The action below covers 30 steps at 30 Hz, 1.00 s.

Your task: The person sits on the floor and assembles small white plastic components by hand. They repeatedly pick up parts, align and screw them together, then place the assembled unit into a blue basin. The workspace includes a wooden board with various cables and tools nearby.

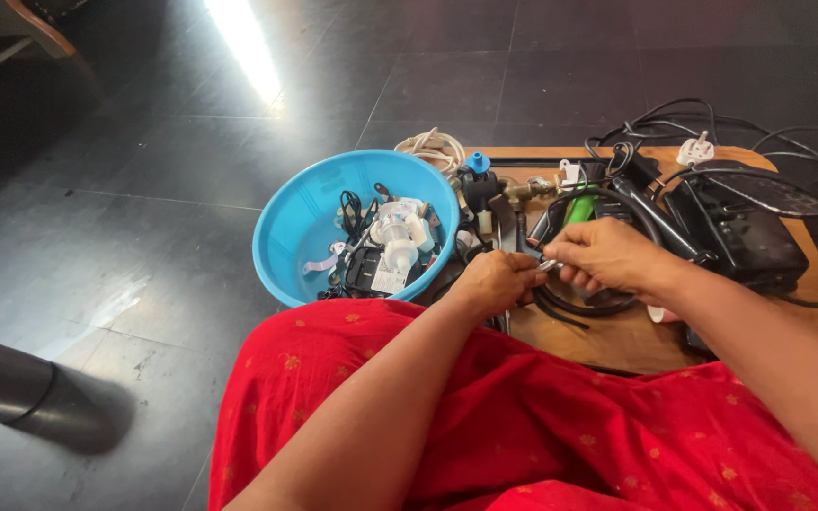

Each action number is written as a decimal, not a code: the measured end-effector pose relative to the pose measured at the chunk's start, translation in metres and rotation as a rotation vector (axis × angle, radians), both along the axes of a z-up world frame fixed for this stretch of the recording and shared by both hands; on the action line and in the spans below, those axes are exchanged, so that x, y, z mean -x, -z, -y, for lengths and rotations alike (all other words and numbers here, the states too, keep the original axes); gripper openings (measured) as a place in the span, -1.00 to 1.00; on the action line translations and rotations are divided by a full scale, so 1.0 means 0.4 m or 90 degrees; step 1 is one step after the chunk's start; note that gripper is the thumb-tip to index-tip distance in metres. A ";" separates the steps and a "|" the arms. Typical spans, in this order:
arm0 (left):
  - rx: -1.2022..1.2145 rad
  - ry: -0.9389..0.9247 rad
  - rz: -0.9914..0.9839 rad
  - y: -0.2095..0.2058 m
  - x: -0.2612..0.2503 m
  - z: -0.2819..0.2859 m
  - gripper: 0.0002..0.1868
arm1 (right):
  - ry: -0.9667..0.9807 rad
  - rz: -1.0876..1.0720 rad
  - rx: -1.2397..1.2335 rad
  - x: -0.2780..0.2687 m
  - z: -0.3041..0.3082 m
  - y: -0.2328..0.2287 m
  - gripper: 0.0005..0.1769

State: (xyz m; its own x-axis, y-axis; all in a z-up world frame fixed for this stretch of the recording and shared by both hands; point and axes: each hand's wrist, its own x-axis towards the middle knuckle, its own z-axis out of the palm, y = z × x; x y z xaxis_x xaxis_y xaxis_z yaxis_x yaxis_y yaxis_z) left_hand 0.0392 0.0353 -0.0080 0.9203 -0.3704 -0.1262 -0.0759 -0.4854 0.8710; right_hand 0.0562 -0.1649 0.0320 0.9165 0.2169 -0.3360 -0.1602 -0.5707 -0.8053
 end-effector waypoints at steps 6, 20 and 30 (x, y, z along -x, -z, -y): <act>0.008 -0.028 -0.033 -0.010 0.002 0.000 -0.73 | -0.091 0.126 -0.112 -0.015 0.007 0.006 -0.68; -0.025 -0.013 -0.033 -0.006 -0.004 0.004 -0.71 | 0.075 0.012 -0.124 -0.035 0.028 0.020 -0.16; -0.042 -0.001 -0.018 -0.002 -0.004 0.003 -0.70 | 0.085 0.057 -0.111 -0.044 0.030 0.025 -0.16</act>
